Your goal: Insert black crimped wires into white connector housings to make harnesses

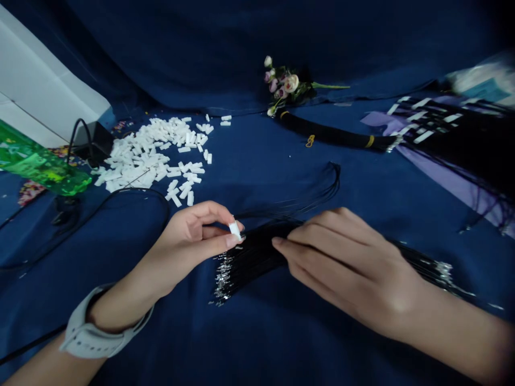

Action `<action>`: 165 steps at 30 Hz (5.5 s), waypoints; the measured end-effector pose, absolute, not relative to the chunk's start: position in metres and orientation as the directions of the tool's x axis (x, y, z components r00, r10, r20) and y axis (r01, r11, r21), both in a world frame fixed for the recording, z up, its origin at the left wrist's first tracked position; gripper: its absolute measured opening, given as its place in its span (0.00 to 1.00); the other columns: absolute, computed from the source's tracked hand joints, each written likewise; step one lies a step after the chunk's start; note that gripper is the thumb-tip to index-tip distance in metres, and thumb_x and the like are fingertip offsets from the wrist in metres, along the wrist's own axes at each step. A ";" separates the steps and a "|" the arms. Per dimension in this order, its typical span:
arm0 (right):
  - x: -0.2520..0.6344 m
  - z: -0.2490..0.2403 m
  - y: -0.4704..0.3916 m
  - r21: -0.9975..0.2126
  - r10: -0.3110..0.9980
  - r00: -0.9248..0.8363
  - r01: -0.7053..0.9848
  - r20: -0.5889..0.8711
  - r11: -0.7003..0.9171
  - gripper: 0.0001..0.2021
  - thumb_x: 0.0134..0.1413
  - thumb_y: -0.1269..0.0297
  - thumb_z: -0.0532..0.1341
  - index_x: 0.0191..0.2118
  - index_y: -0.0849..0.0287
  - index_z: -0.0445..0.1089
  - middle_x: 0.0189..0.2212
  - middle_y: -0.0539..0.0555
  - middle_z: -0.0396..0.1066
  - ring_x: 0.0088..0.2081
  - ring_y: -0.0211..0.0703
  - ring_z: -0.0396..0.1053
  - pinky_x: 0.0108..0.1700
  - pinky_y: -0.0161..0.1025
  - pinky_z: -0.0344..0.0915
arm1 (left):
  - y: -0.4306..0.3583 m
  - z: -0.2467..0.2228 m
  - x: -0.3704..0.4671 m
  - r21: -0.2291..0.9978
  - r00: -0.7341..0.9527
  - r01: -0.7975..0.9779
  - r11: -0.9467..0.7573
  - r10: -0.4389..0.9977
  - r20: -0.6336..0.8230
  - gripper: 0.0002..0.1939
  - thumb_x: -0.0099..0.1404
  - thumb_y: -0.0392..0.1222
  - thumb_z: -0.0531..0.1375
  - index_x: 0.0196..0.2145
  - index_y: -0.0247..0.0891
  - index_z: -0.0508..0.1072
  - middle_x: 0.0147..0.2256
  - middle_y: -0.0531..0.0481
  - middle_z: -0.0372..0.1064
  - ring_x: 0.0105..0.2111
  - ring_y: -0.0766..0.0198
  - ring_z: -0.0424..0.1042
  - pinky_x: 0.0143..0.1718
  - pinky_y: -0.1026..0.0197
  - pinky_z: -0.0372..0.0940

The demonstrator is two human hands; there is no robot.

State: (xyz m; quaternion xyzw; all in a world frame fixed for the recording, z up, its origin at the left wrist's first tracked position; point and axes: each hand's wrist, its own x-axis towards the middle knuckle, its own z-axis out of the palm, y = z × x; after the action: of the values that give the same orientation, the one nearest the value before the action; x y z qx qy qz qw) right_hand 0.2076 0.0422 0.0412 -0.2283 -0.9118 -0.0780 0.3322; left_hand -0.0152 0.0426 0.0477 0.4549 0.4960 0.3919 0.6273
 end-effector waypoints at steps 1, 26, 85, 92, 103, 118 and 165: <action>0.209 0.042 0.044 -0.003 0.375 -0.669 0.487 0.642 0.873 0.04 0.53 0.78 0.61 0.36 0.70 0.71 0.29 0.57 0.70 0.31 0.39 0.64 0.31 0.40 0.61 | 0.043 0.048 -0.016 0.962 0.201 -0.046 0.271 0.945 -0.257 0.07 0.53 0.32 0.69 0.29 0.39 0.74 0.31 0.57 0.77 0.32 0.74 0.75 0.36 0.76 0.68; 0.213 0.034 0.047 0.075 0.353 -0.710 0.495 0.610 0.866 0.06 0.60 0.73 0.55 0.37 0.69 0.69 0.31 0.59 0.67 0.34 0.43 0.62 0.32 0.44 0.57 | 0.043 0.052 -0.012 0.953 0.191 -0.008 0.302 0.936 -0.295 0.07 0.52 0.31 0.69 0.28 0.39 0.75 0.31 0.56 0.77 0.30 0.73 0.75 0.33 0.75 0.68; 0.199 0.031 0.042 0.037 0.331 -0.672 0.471 0.662 0.881 0.07 0.57 0.77 0.56 0.32 0.70 0.72 0.24 0.56 0.67 0.29 0.40 0.59 0.29 0.39 0.55 | 0.031 0.047 -0.003 0.952 0.181 0.016 0.305 0.936 -0.303 0.06 0.54 0.34 0.69 0.29 0.41 0.76 0.30 0.57 0.75 0.31 0.73 0.75 0.34 0.76 0.68; 0.199 0.029 0.047 0.051 0.312 -0.700 0.446 0.642 0.894 0.08 0.57 0.77 0.56 0.32 0.70 0.73 0.24 0.55 0.66 0.29 0.40 0.59 0.29 0.40 0.56 | 0.028 0.044 0.000 0.944 0.183 0.051 0.325 0.926 -0.329 0.06 0.54 0.34 0.68 0.30 0.41 0.76 0.29 0.58 0.74 0.30 0.75 0.74 0.32 0.77 0.67; 0.202 0.023 0.055 0.001 0.304 -0.723 0.388 0.620 0.922 0.08 0.58 0.76 0.56 0.34 0.69 0.73 0.25 0.54 0.67 0.29 0.38 0.59 0.30 0.39 0.56 | 0.031 0.042 0.001 0.932 0.160 0.030 0.361 0.919 -0.361 0.07 0.54 0.34 0.68 0.32 0.41 0.77 0.30 0.57 0.75 0.31 0.74 0.74 0.34 0.77 0.67; 0.195 0.023 0.054 0.047 0.269 -0.697 0.398 0.664 0.916 0.08 0.56 0.77 0.57 0.28 0.67 0.71 0.22 0.52 0.66 0.25 0.36 0.58 0.27 0.38 0.55 | 0.030 0.039 0.002 0.922 0.161 -0.067 0.382 0.916 -0.368 0.08 0.54 0.33 0.69 0.32 0.41 0.77 0.29 0.57 0.75 0.30 0.75 0.74 0.33 0.78 0.67; 0.207 0.033 0.039 -0.253 0.556 -0.635 0.508 0.536 0.823 0.06 0.58 0.77 0.55 0.36 0.69 0.69 0.33 0.58 0.67 0.35 0.41 0.66 0.34 0.40 0.66 | 0.035 0.048 -0.005 0.906 0.152 -0.085 0.415 0.904 -0.400 0.15 0.54 0.32 0.68 0.39 0.41 0.73 0.33 0.53 0.75 0.34 0.67 0.75 0.34 0.72 0.67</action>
State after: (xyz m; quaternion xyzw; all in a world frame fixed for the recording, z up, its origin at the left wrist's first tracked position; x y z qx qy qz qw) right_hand 0.2066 0.0395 0.0335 -0.2945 -0.9033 0.0391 0.3095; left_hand -0.0045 0.0347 0.0475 0.3863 0.5301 0.3783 0.6532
